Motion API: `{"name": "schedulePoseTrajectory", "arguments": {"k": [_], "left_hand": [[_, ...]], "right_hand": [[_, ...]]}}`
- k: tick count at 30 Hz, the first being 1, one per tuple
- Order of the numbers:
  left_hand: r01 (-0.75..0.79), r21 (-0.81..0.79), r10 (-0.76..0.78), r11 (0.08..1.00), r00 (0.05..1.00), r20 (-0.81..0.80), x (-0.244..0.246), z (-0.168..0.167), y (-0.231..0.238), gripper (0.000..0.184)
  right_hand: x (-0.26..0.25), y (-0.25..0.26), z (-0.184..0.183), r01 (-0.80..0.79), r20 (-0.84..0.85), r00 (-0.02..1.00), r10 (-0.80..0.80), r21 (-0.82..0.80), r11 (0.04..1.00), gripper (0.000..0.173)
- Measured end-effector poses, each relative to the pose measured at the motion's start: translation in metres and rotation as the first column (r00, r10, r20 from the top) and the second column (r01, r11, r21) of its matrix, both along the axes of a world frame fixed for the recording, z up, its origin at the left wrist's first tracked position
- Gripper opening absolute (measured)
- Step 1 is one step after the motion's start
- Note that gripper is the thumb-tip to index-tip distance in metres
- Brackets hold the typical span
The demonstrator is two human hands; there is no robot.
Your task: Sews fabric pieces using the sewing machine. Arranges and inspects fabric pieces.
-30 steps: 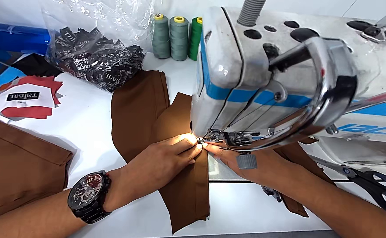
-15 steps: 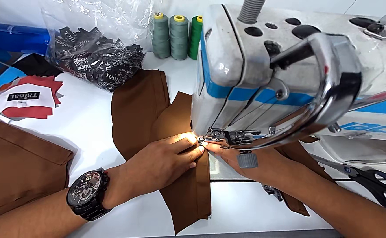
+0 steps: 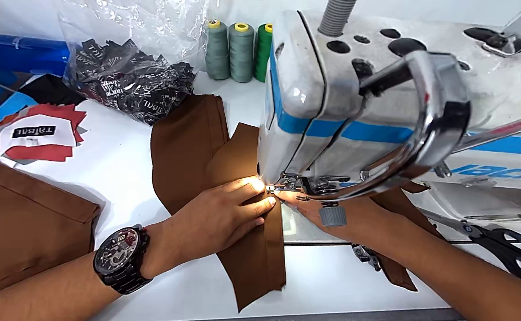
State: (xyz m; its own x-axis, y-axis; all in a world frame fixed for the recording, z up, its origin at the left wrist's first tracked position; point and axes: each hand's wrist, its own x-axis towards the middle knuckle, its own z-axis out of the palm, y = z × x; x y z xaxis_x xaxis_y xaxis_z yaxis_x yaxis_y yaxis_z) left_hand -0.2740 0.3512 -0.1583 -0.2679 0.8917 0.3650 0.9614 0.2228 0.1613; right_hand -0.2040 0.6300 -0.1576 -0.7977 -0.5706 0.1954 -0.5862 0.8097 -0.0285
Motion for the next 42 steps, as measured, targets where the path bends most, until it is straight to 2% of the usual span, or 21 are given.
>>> {"name": "schedulePoseTrajectory", "arguments": {"k": [3,7,12,14,17,18,19,22,24,25,27,29,31,32,34,37,39,40,42], "left_hand": [[0.006,-0.003,-0.006,1.000,1.000,-0.002,0.003,-0.002,-0.002,0.038],[-0.006,0.001,0.007,1.000,1.000,-0.010,0.001,-0.001,-0.001,0.039],[-0.025,-0.004,0.025,1.000,0.999,-0.037,0.002,0.002,0.001,0.045],[-0.050,-0.006,0.049,0.999,0.996,-0.074,0.011,0.005,0.000,0.059],[-0.130,-0.031,0.124,0.991,0.981,-0.153,0.041,0.005,-0.002,0.089],[-0.148,-0.039,0.139,0.988,0.975,-0.175,0.050,0.004,-0.003,0.087],[-0.154,-0.039,0.144,0.987,0.972,-0.186,0.056,0.002,-0.003,0.077],[-0.123,0.007,0.122,0.992,0.980,-0.154,0.056,0.000,-0.004,0.035],[-0.108,0.081,0.109,0.991,0.994,-0.009,0.051,0.003,-0.006,0.026],[-0.139,0.133,0.121,0.981,0.983,0.139,0.048,0.005,-0.008,0.025],[-0.283,0.196,0.158,0.939,0.860,0.485,0.042,0.012,-0.012,0.021],[-0.445,0.125,0.198,0.887,0.612,0.766,0.034,0.020,-0.013,0.016],[-0.553,0.003,0.252,0.833,0.385,0.888,0.029,0.029,-0.009,0.017],[-0.574,-0.032,0.272,0.818,0.338,0.901,0.028,0.030,-0.008,0.018],[-0.581,-0.051,0.276,0.812,0.305,0.912,0.028,0.030,-0.007,0.019],[-0.572,-0.049,0.264,0.819,0.298,0.917,0.027,0.029,-0.008,0.020],[-0.558,-0.027,0.249,0.829,0.326,0.912,0.026,0.029,-0.008,0.020],[-0.524,0.008,0.224,0.852,0.379,0.898,0.026,0.028,-0.009,0.019],[-0.368,0.158,0.109,0.916,0.609,0.786,0.028,0.031,-0.016,0.016]], "right_hand": [[0.000,0.001,-0.002,-0.044,-0.009,0.999,0.044,-0.014,0.999,0.029],[0.001,0.000,0.000,0.005,0.023,1.000,-0.005,0.006,1.000,0.029],[0.002,0.003,0.005,-0.007,-0.025,1.000,0.007,-0.005,1.000,0.025],[0.003,0.005,0.013,0.001,-0.120,0.993,-0.005,-0.037,0.999,0.019],[0.002,0.008,0.020,-0.032,-0.254,0.967,0.002,-0.111,0.993,0.019],[0.003,0.008,0.019,-0.053,-0.251,0.968,0.019,-0.130,0.990,0.019],[0.004,0.008,0.016,-0.077,-0.224,0.974,0.044,-0.142,0.987,0.021],[0.005,0.004,0.006,-0.136,-0.115,0.986,0.119,-0.154,0.979,0.025],[0.005,0.000,0.002,-0.153,-0.028,0.988,0.150,-0.169,0.974,0.029],[0.004,-0.003,0.000,-0.150,0.003,0.988,0.153,-0.186,0.971,0.030],[0.004,-0.005,-0.003,-0.117,0.067,0.989,0.134,-0.213,0.970,0.030],[0.005,-0.007,-0.002,-0.065,0.115,0.989,0.092,-0.219,0.973,0.028],[0.006,-0.007,-0.001,-0.019,0.126,0.991,0.047,-0.217,0.976,0.029],[0.005,-0.008,-0.001,-0.003,0.117,0.993,0.029,-0.217,0.976,0.029],[0.006,-0.010,0.002,0.019,0.128,0.992,0.005,-0.187,0.982,0.030],[0.007,-0.010,0.003,0.004,0.127,0.992,0.019,-0.177,0.984,0.030],[0.005,-0.008,0.001,-0.011,0.132,0.991,0.038,-0.197,0.980,0.029],[0.005,-0.007,0.001,-0.013,0.145,0.988,0.045,-0.210,0.978,0.028],[0.005,-0.007,0.001,-0.044,0.139,0.987,0.084,-0.268,0.962,0.026]]}}
